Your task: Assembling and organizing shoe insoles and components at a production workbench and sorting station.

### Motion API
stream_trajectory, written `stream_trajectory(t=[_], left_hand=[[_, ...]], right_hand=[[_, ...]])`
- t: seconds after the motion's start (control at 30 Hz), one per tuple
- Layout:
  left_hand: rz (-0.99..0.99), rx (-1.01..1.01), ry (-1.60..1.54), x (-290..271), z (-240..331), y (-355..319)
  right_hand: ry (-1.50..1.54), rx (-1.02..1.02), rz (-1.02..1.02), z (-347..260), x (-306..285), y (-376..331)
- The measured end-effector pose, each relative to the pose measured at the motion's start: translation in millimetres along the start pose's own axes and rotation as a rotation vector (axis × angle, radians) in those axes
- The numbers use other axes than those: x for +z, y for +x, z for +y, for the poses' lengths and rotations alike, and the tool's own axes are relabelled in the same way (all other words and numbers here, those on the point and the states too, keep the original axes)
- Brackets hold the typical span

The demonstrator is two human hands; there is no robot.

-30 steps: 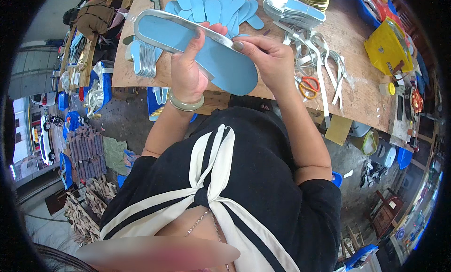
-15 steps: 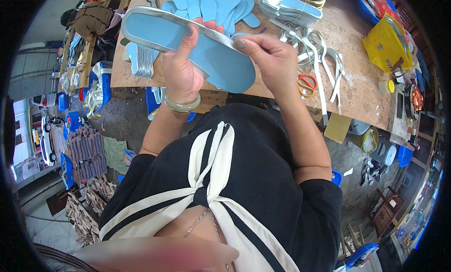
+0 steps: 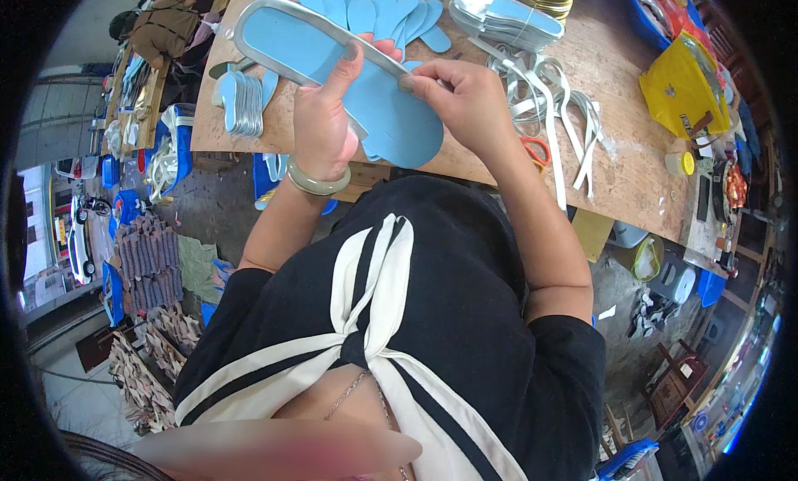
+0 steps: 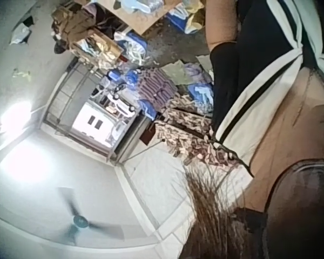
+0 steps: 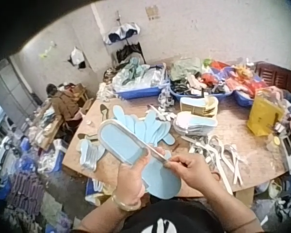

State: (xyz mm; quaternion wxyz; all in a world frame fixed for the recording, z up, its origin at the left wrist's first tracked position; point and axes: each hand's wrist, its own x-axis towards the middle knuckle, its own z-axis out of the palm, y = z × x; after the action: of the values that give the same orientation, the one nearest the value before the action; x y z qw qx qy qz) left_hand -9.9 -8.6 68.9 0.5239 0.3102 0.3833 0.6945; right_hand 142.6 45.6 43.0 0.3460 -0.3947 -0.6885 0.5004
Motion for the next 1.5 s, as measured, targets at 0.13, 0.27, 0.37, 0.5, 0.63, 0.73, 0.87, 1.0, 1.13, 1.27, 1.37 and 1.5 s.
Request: stream_trajectory(t=[0.13, 0.27, 0.37, 0.5, 0.63, 0.73, 0.87, 1.0, 1.13, 1.27, 1.37, 1.5], left_hand=[[-0.075, -0.036, 0.051, -1, -6, 5], [-0.013, 0.033, 0.125, 3, -12, 6], [-0.026, -0.007, 0.161, -8, -12, 12], [-0.404, -0.197, -0.054, -40, -20, 15], [-0.262, -0.222, 0.074, -44, -41, 13], [-0.198, -0.295, 0.002, -65, -48, 25], [-0.26, -0.499, -0.028, -88, -51, 41], [-0.263, -0.536, 0.15, -106, -59, 51], [-0.297, -0.408, 0.607, -139, -77, 58], [-0.295, -0.277, 1.037, -169, -104, 52], [-0.208, -0.217, 0.906, -176, -120, 45], [-0.022, -0.421, 0.506, -174, -126, 42]], right_hand=[[0.14, -0.032, -0.076, 10, -8, 16], [0.156, 0.01, -0.141, 16, -6, 21], [0.246, 0.001, -0.223, 35, -7, 29], [0.45, 0.025, -0.268, 49, 2, 39], [0.469, 0.27, -0.408, 77, 11, 63], [0.542, 0.344, -0.501, 99, 7, 82], [0.392, 0.233, -0.606, 133, -1, 111], [0.121, 0.174, -0.591, 139, -1, 139], [-0.221, 0.005, -0.407, 171, -27, 158], [-0.568, -0.045, 0.034, 204, -73, 126], [-0.854, 0.385, -0.2, 261, -90, 54], [-1.04, 0.499, -0.372, 316, -77, -54]])
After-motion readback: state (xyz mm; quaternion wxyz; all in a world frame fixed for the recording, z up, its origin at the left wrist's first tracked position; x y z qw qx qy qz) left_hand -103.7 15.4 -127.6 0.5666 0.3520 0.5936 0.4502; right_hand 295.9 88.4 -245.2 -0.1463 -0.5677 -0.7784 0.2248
